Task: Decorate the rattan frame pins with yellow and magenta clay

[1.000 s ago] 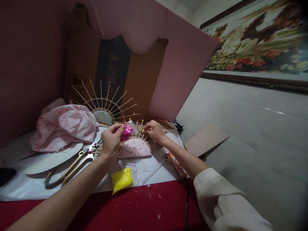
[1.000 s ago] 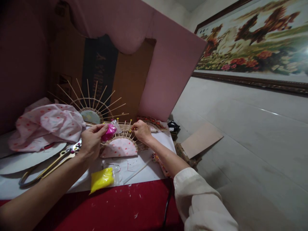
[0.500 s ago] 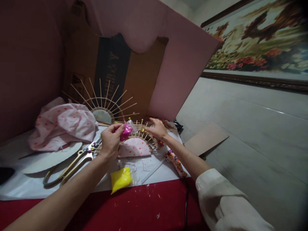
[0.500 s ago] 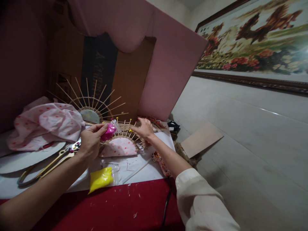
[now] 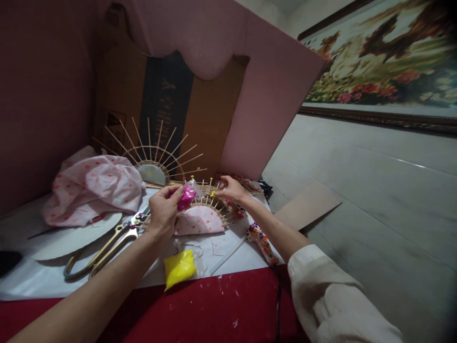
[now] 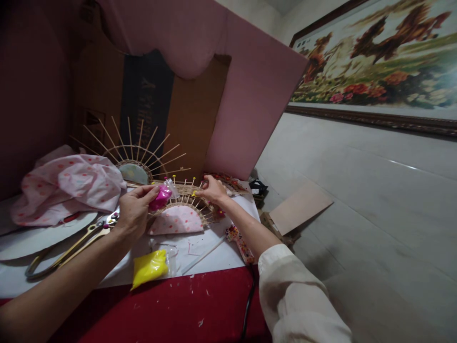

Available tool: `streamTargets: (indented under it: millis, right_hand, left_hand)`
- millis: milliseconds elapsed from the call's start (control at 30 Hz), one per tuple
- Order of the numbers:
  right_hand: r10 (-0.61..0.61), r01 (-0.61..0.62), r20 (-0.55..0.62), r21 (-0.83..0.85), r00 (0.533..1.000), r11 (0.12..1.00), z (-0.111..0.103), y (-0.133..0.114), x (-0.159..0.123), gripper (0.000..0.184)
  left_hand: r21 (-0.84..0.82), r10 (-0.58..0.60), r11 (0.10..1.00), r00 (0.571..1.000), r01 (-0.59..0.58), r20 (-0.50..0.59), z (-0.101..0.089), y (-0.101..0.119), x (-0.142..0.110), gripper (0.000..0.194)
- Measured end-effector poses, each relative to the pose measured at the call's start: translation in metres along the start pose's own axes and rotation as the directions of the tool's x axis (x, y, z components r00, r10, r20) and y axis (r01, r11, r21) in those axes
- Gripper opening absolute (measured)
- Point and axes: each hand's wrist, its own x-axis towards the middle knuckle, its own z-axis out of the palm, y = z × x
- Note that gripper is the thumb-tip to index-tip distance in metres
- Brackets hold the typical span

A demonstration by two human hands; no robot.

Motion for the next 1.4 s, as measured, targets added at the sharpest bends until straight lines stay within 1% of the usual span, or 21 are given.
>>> streamTargets:
  millis: [167,267,367,433,467,500,567,633,667,733,800,833,867,900,933,967,1000,1100,1200,1300,1400]
  right_hand:
    - [-0.002,0.003,-0.034,0.047,0.999,0.999,-0.003,-0.002,-0.001,0.069]
    - [-0.033,0.044,-0.105,0.104,0.994,0.994,-0.012,-0.004,-0.006,0.068]
    - [-0.043,0.081,-0.208,0.182,0.977,0.98,-0.021,-0.013,-0.027,0.049]
    - [-0.06,0.114,-0.2,0.271,0.978,0.956,-0.021,-0.023,-0.053,0.042]
    - [-0.083,0.127,-0.117,0.443,0.99,0.888,-0.019,-0.028,-0.067,0.044]
    - [-0.119,0.101,-0.009,0.591,0.993,0.8,-0.016,-0.033,-0.082,0.047]
    - [-0.132,-0.02,0.142,0.753,0.981,0.658,-0.008,-0.041,-0.108,0.046]
    - [-0.069,-0.085,0.147,0.832,0.987,0.548,-0.002,-0.043,-0.126,0.038]
    - [-0.046,-0.085,0.125,0.858,0.991,0.507,-0.001,-0.042,-0.132,0.036]
    - [-0.037,-0.079,0.108,0.884,0.993,0.461,-0.002,-0.038,-0.138,0.033]
    - [-0.101,-0.059,0.12,0.88,0.988,0.472,-0.005,-0.034,-0.142,0.03]
    - [-0.16,-0.033,0.127,0.871,0.979,0.491,-0.007,-0.032,-0.144,0.028]
    - [-0.235,0.006,0.134,0.858,0.963,0.514,-0.008,-0.031,-0.146,0.027]
    - [-0.31,0.058,0.131,0.843,0.942,0.534,-0.009,-0.03,-0.149,0.025]
    - [-0.373,0.111,0.126,0.825,0.919,0.553,-0.009,-0.03,-0.152,0.023]
    - [-0.412,0.156,0.122,0.801,0.903,0.578,-0.008,-0.03,-0.155,0.022]
    - [-0.433,0.198,0.111,0.771,0.895,0.606,-0.007,-0.029,-0.159,0.023]
    - [-0.452,0.306,0.041,0.682,0.891,0.665,-0.001,-0.024,-0.168,0.026]
    - [-0.492,0.407,-0.044,0.627,0.869,0.664,0.003,-0.018,-0.174,0.027]
    - [-0.569,0.523,-0.118,0.574,0.814,0.63,0.004,-0.015,-0.178,0.025]
    - [-0.642,0.622,-0.168,0.513,0.748,0.591,0.003,-0.015,-0.181,0.026]
  left_hand:
    - [0.005,0.006,1.0,1.0,-0.006,-0.002,0.0,-0.002,0.001,0.032]
    - [0.006,0.011,1.0,1.0,-0.011,0.007,-0.001,-0.002,0.003,0.032]
    - [0.001,0.009,1.0,0.999,-0.009,0.054,0.0,-0.001,0.0,0.032]
    - [-0.001,-0.012,1.0,0.988,0.013,0.151,0.004,-0.001,-0.008,0.032]
    - [0.001,-0.028,1.0,0.977,0.029,0.213,0.006,-0.002,-0.015,0.031]
    - [0.017,-0.041,0.999,0.961,0.038,0.274,0.008,-0.003,-0.023,0.029]
    - [0.051,-0.059,0.998,0.931,0.043,0.361,0.013,-0.005,-0.041,0.025]
    - [0.117,-0.015,0.992,0.916,-0.035,0.401,0.016,-0.005,-0.057,0.02]
    - [0.155,0.001,0.985,0.904,-0.075,0.427,0.018,-0.004,-0.062,0.019]
    - [0.229,0.057,0.957,0.891,-0.177,0.451,0.02,0.0,-0.06,0.021]
    - [0.311,0.145,0.904,0.894,-0.294,0.424,0.023,0.005,-0.045,0.026]
    - [0.359,0.174,0.869,0.888,-0.341,0.425,0.025,0.007,-0.034,0.028]
    - [0.435,0.186,0.808,0.872,-0.398,0.453,0.028,0.008,-0.021,0.029]
    - [0.538,0.183,0.709,0.855,-0.456,0.485,0.031,0.008,-0.008,0.032]
    - [0.634,0.192,0.559,0.827,-0.534,0.528,0.034,0.008,0.005,0.033]
    - [0.7,0.194,0.371,0.788,-0.61,0.584,0.037,0.007,0.016,0.034]
    - [0.713,0.183,0.296,0.77,-0.636,0.611,0.04,0.005,0.026,0.034]
    - [0.701,0.123,0.157,0.718,-0.696,0.685,0.052,0.0,0.044,0.038]
    - [0.663,0.031,0.047,0.664,-0.748,0.747,0.062,-0.002,0.051,0.046]
    - [0.625,-0.059,-0.015,0.624,-0.781,0.779,0.072,-0.002,0.056,0.049]
    - [0.598,-0.132,-0.029,0.596,-0.801,0.792,0.079,-0.002,0.065,0.05]
